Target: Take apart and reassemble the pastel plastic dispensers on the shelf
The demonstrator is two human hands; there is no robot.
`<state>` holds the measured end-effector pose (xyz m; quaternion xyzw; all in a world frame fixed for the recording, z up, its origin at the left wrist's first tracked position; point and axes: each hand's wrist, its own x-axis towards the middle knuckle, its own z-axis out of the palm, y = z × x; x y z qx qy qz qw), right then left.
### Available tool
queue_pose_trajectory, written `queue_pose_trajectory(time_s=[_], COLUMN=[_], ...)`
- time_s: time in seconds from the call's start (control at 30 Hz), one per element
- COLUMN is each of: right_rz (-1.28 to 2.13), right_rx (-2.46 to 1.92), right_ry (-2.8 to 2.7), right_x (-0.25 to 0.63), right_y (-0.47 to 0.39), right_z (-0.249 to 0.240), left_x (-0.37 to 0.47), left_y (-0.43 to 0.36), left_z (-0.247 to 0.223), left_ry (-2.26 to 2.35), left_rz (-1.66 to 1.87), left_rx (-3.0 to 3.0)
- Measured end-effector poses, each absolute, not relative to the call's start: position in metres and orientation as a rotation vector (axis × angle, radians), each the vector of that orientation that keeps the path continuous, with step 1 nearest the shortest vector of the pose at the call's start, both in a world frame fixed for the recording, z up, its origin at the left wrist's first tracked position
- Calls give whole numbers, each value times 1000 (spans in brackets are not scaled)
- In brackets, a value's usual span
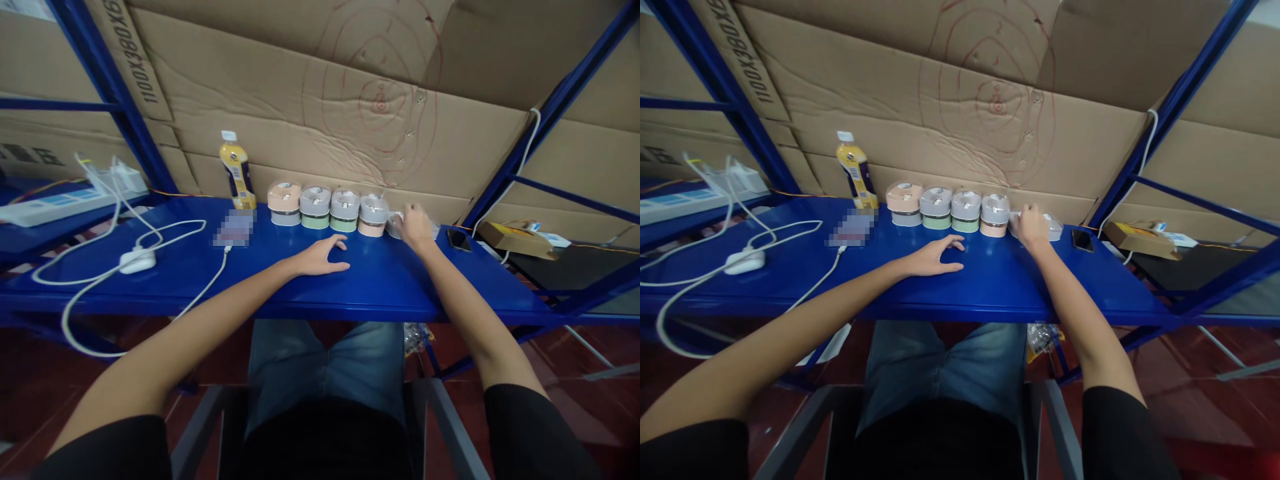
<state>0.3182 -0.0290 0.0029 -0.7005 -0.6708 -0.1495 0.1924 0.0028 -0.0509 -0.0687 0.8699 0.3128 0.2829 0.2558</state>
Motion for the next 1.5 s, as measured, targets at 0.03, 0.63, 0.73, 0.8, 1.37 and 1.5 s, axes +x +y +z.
queue_pose_trajectory(time_s=[0.03,0.63,0.73,0.8,1.37,1.5], right_rz=[-433,-164,2,270,323,313], right_rx=[-1901,-1697,-1400,-1198,-995,-1098], right_ry=[-1900,-1651,-1849,-2016,-2461,-2291], right_x=[310,291,310,314,247,271], right_y=[-26,0,-20,-34,-66,-60], right_z=[5,13,24,23,-20,-13], left_x=[3,-4,-8,-10,-5,-9], left_y=[-51,-49,-41,-35,-46,-48], left_z=[-69,-67,-64,-62,-70,-69], left_ry=[847,832,818,805,804,858], left_rz=[768,952,1117,1150,984,961], left_rx=[2364,2250,2112,2030,2333,2385])
